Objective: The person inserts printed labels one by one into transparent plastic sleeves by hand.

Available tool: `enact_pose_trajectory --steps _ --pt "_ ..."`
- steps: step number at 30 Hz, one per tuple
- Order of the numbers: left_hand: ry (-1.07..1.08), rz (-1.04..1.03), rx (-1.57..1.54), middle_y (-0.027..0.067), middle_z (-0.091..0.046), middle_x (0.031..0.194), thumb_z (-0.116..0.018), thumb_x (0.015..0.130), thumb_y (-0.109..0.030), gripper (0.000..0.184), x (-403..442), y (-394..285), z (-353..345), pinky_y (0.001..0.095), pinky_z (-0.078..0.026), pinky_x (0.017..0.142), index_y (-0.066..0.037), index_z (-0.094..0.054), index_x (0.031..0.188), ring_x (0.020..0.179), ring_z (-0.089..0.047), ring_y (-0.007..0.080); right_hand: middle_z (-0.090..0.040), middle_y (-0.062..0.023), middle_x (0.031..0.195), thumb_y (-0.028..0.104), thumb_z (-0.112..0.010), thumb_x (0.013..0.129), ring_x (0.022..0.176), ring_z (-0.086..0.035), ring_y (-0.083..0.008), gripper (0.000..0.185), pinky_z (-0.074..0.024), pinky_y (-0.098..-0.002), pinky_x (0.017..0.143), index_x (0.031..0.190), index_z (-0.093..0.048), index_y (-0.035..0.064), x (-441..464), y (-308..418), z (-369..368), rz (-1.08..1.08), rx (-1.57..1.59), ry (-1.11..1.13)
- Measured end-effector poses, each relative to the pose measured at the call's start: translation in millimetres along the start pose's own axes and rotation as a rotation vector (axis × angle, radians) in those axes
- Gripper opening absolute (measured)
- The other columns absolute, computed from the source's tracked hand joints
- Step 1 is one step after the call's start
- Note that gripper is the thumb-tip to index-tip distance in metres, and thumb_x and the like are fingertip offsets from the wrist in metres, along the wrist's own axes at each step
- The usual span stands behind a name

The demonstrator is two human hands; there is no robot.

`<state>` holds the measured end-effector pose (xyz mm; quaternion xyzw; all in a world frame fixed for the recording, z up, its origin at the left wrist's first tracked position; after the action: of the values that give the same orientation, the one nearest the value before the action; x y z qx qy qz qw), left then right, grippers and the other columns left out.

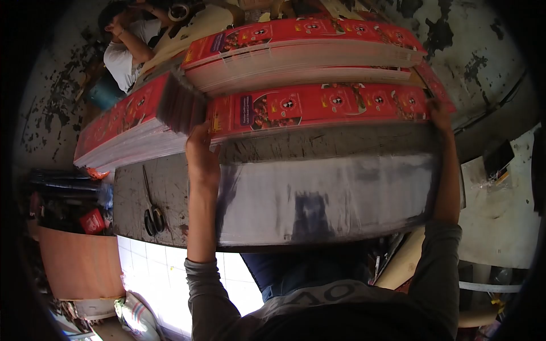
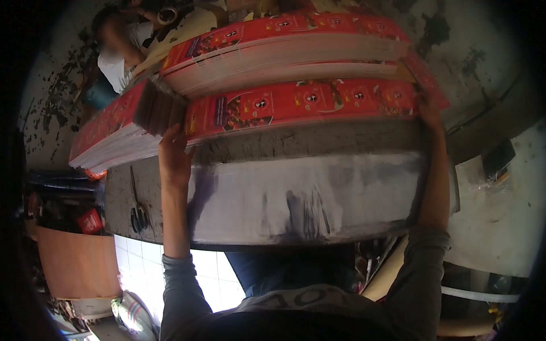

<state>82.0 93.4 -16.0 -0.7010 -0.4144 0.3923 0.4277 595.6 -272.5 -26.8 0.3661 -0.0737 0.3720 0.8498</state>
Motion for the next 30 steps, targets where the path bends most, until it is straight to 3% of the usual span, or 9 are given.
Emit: enact_pose_trajectory --steps 1,3,8,10,14,18,22,28,30 --pt "0.004 -0.009 -0.007 0.0095 -0.046 0.122 -0.052 0.079 -0.022 0.041 -3 -1 -5 0.0457 -0.02 0.103 -0.007 -0.048 0.118 0.12 -0.035 0.0232 -0.058 -0.0137 0.073 0.024 -0.052 0.084 0.068 -0.055 -0.0221 0.027 -0.0428 -0.037 0.067 0.087 -0.057 -0.0024 3 -3 1 0.008 -0.001 -0.009" --pt "0.07 -0.131 0.121 0.011 -0.034 0.137 -0.051 0.079 -0.023 0.059 -9 -10 -19 0.0463 -0.013 0.105 -0.008 -0.036 0.134 0.128 -0.027 0.0255 -0.061 -0.0089 0.076 0.03 -0.055 0.086 0.07 -0.055 -0.0148 0.033 -0.0438 -0.0307 0.066 0.095 -0.06 -0.0011 2 -2 -3 0.048 -0.076 0.053" --pt "0.181 -0.31 0.419 0.0095 -0.025 0.145 -0.053 0.082 -0.026 0.063 -17 -20 -34 0.0483 -0.011 0.106 -0.01 -0.03 0.138 0.135 -0.016 0.0266 -0.061 -0.0084 0.074 0.032 -0.058 0.084 0.067 -0.055 -0.0125 0.034 -0.0434 -0.0294 0.062 0.094 -0.059 -0.0009 -7 32 -6 0.015 -0.127 0.084" --pt "0.361 -0.456 0.724 0.0232 -0.013 0.145 -0.056 0.084 -0.03 0.058 -30 -21 -59 0.0395 -0.009 0.108 -0.012 -0.037 0.135 0.137 -0.004 0.0304 -0.061 -0.0088 0.074 0.032 -0.059 0.084 0.067 -0.055 -0.0122 0.034 -0.0432 -0.0291 0.062 0.093 -0.06 -0.0006 -10 43 -4 0.037 -0.144 0.06" --pt "0.554 -0.467 0.977 0.0262 -0.013 0.144 -0.056 0.084 -0.033 0.057 -42 -5 -73 0.0428 -0.01 0.108 -0.013 -0.038 0.134 0.135 -0.006 0.0366 -0.062 -0.0134 0.075 0.038 -0.057 0.084 0.071 -0.059 -0.0193 0.04 -0.0441 -0.0323 0.066 0.098 -0.061 0.0011 -11 50 -2 0.027 -0.217 0.086" --pt "0.654 -0.517 1.298 0.0278 -0.014 0.142 -0.053 0.085 -0.042 0.058 -54 14 -78 0.0563 -0.015 0.103 -0.015 -0.038 0.134 0.131 -0.008 0.0471 -0.064 -0.0209 0.087 0.041 -0.055 0.082 0.085 -0.063 -0.0296 0.045 -0.0455 -0.0357 0.075 0.101 -0.062 0.0003 -13 66 0 -0.038 -0.247 0.167" --pt "0.703 -0.449 1.493 0.0286 -0.015 0.142 -0.051 0.084 -0.049 0.061 -53 28 -75 0.0664 -0.019 0.096 -0.014 -0.039 0.132 0.129 -0.011 0.0514 -0.063 -0.0224 0.082 0.041 -0.053 0.083 0.081 -0.063 -0.0303 0.045 -0.0452 -0.0365 0.072 0.097 -0.063 -0.0006 -14 56 -4 -0.03 -0.275 0.168" --pt "0.711 -0.482 1.555 0.0298 -0.018 0.14 -0.05 0.085 -0.05 0.06 -58 26 -76 0.0661 -0.019 0.097 -0.011 -0.042 0.13 0.128 -0.014 0.0517 -0.062 -0.0242 0.082 0.035 -0.055 0.084 0.078 -0.062 -0.0316 0.04 -0.0442 -0.0381 0.071 0.099 -0.063 -0.001 -14 61 -10 -0.085 -0.307 0.222" --pt "0.711 -0.494 1.55 0.03 -0.018 0.14 -0.049 0.085 -0.05 0.059 -58 26 -77 0.0661 -0.019 0.097 -0.01 -0.043 0.129 0.128 -0.015 0.0519 -0.062 -0.0238 0.081 0.034 -0.056 0.084 0.076 -0.062 -0.0279 0.039 -0.0443 -0.0372 0.07 0.097 -0.064 -0.0021 -14 64 -6 -0.017 -0.304 0.178"
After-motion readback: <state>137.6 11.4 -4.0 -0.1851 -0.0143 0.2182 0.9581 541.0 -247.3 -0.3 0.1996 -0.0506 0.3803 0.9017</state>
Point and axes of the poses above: each hand's wrist, its own x-axis towards the middle knuckle, its own z-axis out of the back of the hand, y = z × x, the point moved 9 cm from there along x, towards the middle knuckle
